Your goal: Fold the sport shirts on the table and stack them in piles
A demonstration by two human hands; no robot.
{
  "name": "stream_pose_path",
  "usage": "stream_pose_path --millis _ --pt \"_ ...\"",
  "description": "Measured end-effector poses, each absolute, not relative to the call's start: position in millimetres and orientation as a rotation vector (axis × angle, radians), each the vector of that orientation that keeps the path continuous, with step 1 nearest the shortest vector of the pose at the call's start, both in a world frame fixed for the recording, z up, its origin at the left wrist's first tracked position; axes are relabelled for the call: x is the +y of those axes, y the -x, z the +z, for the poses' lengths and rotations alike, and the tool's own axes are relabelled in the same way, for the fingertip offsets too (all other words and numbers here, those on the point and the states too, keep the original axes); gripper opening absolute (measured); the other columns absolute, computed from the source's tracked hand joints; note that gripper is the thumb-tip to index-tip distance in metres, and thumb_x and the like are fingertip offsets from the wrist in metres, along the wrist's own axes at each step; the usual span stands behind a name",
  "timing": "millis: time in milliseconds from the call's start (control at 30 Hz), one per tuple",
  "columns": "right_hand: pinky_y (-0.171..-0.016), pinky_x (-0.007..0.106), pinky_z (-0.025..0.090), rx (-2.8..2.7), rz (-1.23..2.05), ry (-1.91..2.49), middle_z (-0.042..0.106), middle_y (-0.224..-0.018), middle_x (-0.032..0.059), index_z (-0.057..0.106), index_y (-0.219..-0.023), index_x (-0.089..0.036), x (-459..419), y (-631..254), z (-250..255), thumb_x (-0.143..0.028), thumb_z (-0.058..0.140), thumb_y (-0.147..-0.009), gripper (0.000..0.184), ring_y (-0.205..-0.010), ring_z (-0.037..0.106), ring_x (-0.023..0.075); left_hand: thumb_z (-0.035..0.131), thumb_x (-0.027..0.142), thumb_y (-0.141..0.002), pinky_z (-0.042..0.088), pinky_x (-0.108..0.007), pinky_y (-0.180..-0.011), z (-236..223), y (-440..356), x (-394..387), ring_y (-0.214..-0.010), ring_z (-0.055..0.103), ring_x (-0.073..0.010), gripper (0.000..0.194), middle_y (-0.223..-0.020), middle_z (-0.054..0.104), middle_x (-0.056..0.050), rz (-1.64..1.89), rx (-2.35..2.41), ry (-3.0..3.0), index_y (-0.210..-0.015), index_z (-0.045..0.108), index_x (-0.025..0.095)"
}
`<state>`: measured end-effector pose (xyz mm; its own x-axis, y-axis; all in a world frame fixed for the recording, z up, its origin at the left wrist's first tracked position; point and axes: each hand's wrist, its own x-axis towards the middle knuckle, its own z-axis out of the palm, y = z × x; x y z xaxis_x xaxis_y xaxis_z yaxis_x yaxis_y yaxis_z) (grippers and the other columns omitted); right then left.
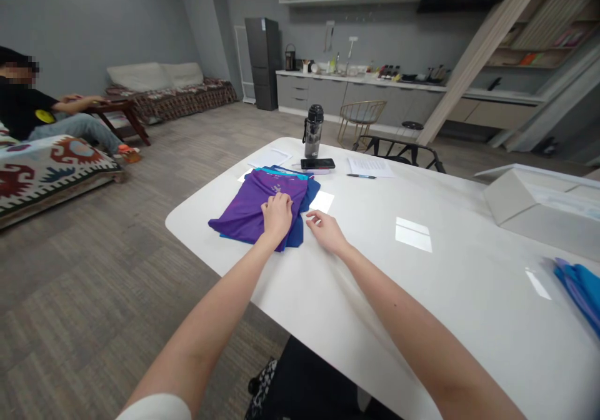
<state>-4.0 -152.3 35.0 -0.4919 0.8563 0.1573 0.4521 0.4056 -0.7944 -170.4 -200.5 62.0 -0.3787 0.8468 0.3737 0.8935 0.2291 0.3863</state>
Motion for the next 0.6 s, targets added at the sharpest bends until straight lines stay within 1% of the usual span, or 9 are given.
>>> stream_pose_path --millis 100,133,167,233,300,367,467,600 --pt "-0.074 0.031 0.051 -2.032 0.927 1.086 0.068 -0.097 0.0001 0.056 -0.140 -0.025 -152 -25 31 -0.030 0.063 -0.089 0.052 -0.064 0.058 0.0140 0.045 0.025 -0.105 0.035 -0.044 -0.108 59 131 -199 -0.114 0.057 -0.0251 0.017 -0.115 0.067 -0.007 -0.980 -2.305 1.854 -0.102 0.061 0.025" --pt "-0.074 0.032 0.051 -2.011 0.904 1.090 0.067 -0.099 0.0006 0.052 -0.145 -0.026 -150 -38 29 -0.030 0.062 -0.088 0.058 -0.062 0.057 0.0135 0.045 0.025 -0.105 0.033 -0.045 -0.111 55 114 -196 -0.114 0.057 -0.0241 0.016 -0.114 0.067 -0.006 -1.031 -2.288 1.913 -0.101 0.061 0.025" --pt "-0.074 0.032 0.051 -1.998 0.872 1.103 0.066 -0.101 0.0014 0.051 -0.146 -0.025 -148 -53 26 -0.030 0.062 -0.088 0.060 -0.061 0.055 0.0133 0.045 0.024 -0.105 0.031 -0.047 -0.113 51 96 -192 -0.114 0.058 -0.0234 0.016 -0.114 0.067 -0.006 -1.087 -2.272 1.980 -0.101 0.060 0.025" --pt "-0.076 0.033 0.051 -1.998 0.789 1.160 0.065 -0.101 0.0033 0.060 -0.138 -0.022 -141 -88 19 -0.030 0.061 -0.087 0.051 -0.064 0.055 0.0143 0.043 0.024 -0.105 0.028 -0.052 -0.116 41 58 -180 -0.114 0.058 -0.0235 0.017 -0.115 0.067 -0.006 -1.206 -2.229 2.142 -0.101 0.060 0.025" --pt "-0.077 0.033 0.049 -2.002 0.698 1.273 0.066 -0.099 0.0056 0.069 -0.120 -0.018 -136 -130 13 -0.030 0.059 -0.088 0.035 -0.069 0.058 0.0165 0.042 0.024 -0.105 0.031 -0.054 -0.114 31 16 -165 -0.113 0.060 -0.0243 0.019 -0.115 0.068 -0.008 -1.276 -2.151 2.373 -0.102 0.061 0.024" --pt "-0.078 0.032 0.048 -1.989 0.613 1.436 0.068 -0.098 0.0075 0.071 -0.105 -0.017 -135 -177 11 -0.030 0.057 -0.088 0.025 -0.075 0.061 0.0184 0.045 0.023 -0.104 0.038 -0.050 -0.111 23 -28 -150 -0.107 0.063 -0.0228 0.018 -0.109 0.070 -0.008 -1.285 -2.033 2.614 -0.100 0.062 0.023" --pt "-0.076 0.030 0.045 -1.999 0.557 1.663 0.072 -0.093 0.0076 0.070 -0.094 -0.017 -147 -252 14 -0.029 0.057 -0.088 0.019 -0.078 0.064 0.0200 0.055 0.021 -0.099 0.042 -0.044 -0.111 17 -96 -139 -0.098 0.067 -0.0188 0.014 -0.099 0.073 -0.003 -1.243 -1.812 2.929 -0.093 0.066 0.025" --pt "-0.067 0.028 0.040 -2.049 0.659 1.882 0.071 -0.077 0.0046 0.068 -0.079 -0.019 -190 -339 26 -0.029 0.059 -0.087 0.016 -0.076 0.065 0.0208 0.069 0.015 -0.089 0.046 -0.039 -0.110 19 -176 -153 -0.091 0.070 -0.0159 0.014 -0.091 0.075 0.002 -1.189 -1.446 3.281 -0.080 0.071 0.026"
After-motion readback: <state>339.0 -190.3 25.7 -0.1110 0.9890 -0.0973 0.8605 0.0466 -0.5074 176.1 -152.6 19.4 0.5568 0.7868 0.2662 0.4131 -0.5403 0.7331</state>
